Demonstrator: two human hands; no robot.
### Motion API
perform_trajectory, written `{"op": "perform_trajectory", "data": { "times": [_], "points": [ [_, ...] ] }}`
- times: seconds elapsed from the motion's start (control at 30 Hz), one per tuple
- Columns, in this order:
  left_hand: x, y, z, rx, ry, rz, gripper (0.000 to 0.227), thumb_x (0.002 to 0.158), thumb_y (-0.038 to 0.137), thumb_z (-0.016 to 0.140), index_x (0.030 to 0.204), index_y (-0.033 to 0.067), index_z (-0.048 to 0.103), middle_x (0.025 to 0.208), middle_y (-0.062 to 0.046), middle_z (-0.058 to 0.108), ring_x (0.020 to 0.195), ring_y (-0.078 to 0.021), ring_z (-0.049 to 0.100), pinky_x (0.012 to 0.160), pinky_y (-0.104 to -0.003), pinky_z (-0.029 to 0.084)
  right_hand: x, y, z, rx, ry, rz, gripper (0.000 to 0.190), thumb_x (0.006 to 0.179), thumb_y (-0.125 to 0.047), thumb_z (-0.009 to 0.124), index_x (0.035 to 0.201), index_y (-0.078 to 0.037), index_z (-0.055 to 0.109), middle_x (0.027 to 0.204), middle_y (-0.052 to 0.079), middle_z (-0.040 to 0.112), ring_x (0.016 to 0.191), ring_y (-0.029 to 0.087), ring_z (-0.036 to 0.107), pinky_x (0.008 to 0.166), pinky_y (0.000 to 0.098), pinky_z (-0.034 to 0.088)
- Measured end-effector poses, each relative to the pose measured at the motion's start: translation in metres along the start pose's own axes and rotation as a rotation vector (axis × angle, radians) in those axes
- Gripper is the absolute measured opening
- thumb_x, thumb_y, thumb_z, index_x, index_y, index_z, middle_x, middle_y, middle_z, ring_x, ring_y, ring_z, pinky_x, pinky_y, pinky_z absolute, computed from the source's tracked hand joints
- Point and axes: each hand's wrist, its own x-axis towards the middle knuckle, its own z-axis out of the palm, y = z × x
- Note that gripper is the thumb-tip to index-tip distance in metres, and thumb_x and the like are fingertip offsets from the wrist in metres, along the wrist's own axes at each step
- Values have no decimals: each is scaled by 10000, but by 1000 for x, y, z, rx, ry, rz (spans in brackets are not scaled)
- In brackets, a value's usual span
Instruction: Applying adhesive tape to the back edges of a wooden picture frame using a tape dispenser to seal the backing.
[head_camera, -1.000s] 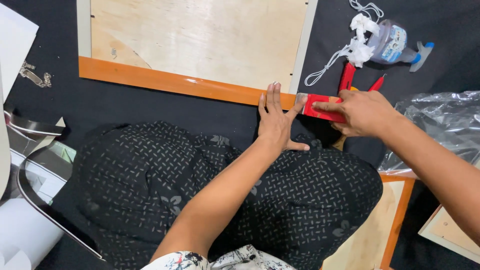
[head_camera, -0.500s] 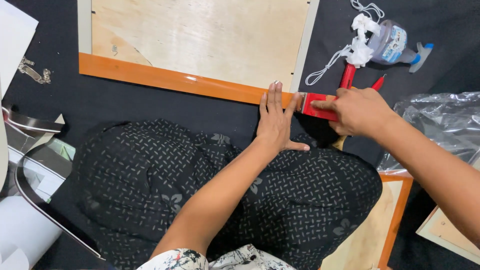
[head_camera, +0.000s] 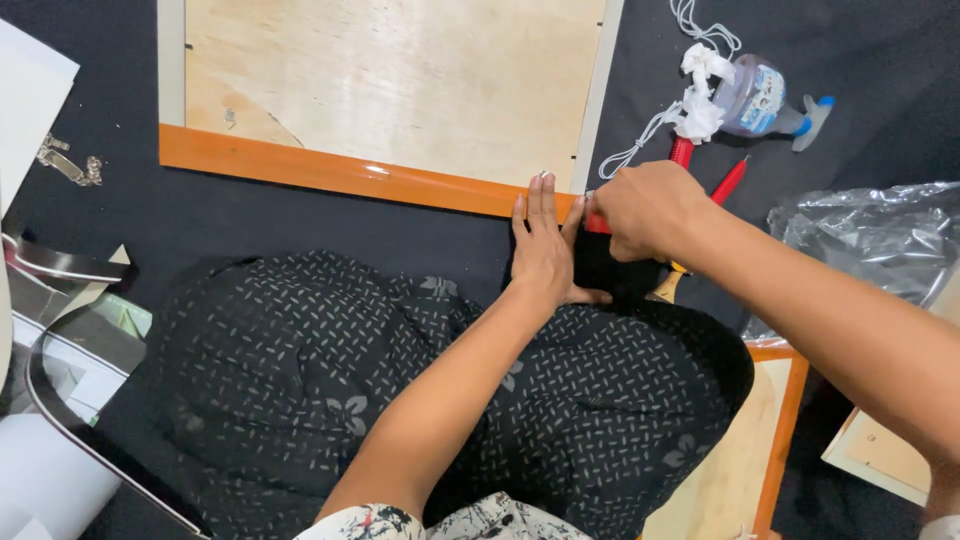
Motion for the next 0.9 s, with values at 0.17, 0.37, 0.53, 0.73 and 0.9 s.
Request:
{"op": "perform_trajectory", "data": {
  "times": [0.17, 0.37, 0.53, 0.73, 0.9],
  "points": [
    [-1, -1, -1, -19, -6, 11, 1527, 574, 1005, 593, 1657, 164, -79, 1649, -340, -208, 1514, -509, -245, 1155, -676, -213, 3, -4, -14, 46, -17, 19, 302, 649, -287, 775, 912, -146, 819, 788, 109, 767, 809, 347, 768, 710, 446, 616],
    [2, -3, 4, -30, 42, 21, 1546, 560, 1016, 583, 1654, 145, -75, 1651, -342, -201, 1519, -510, -233, 1160, -668, -216, 11, -1, -17, 99, -77, 72, 346, 656, -283, 791, 949, -104, 835, 862, 142, 791, 907, 375, 770, 772, 491, 607],
    [-4, -6, 9, -17, 81, 17, 1593, 534, 1039, 573, 1657, 87, -35, 1664, -337, -146, 1529, -492, -208, 1157, -650, -220, -25, 4, -47, 143, -253, 136, 352, 700, -275, 738, 988, -103, 844, 928, 133, 812, 988, 357, 763, 828, 513, 592],
    [17, -20, 30, -242, 736, 40, 823, 1021, 592, 453, 1555, -27, 355, 1595, -207, 423, 1502, -369, 380, 1227, -588, 278, -79, 55, -27, 651, 260, 417, 619, 892, -447, 660, 1503, -355, 632, 833, 288, 739, 764, 427, 651, 712, 477, 455],
    [41, -19, 30, -184, 951, -53, 846, 783, 491, 772, 1399, -1, 468, 1330, -160, 500, 1281, -353, 474, 1143, -633, 339, -53, 24, 29, 1843, 1501, 356, 621, 899, -26, 767, 1487, -49, 567, 1067, -44, 681, 956, 57, 572, 848, 222, 545]
  ]
}}
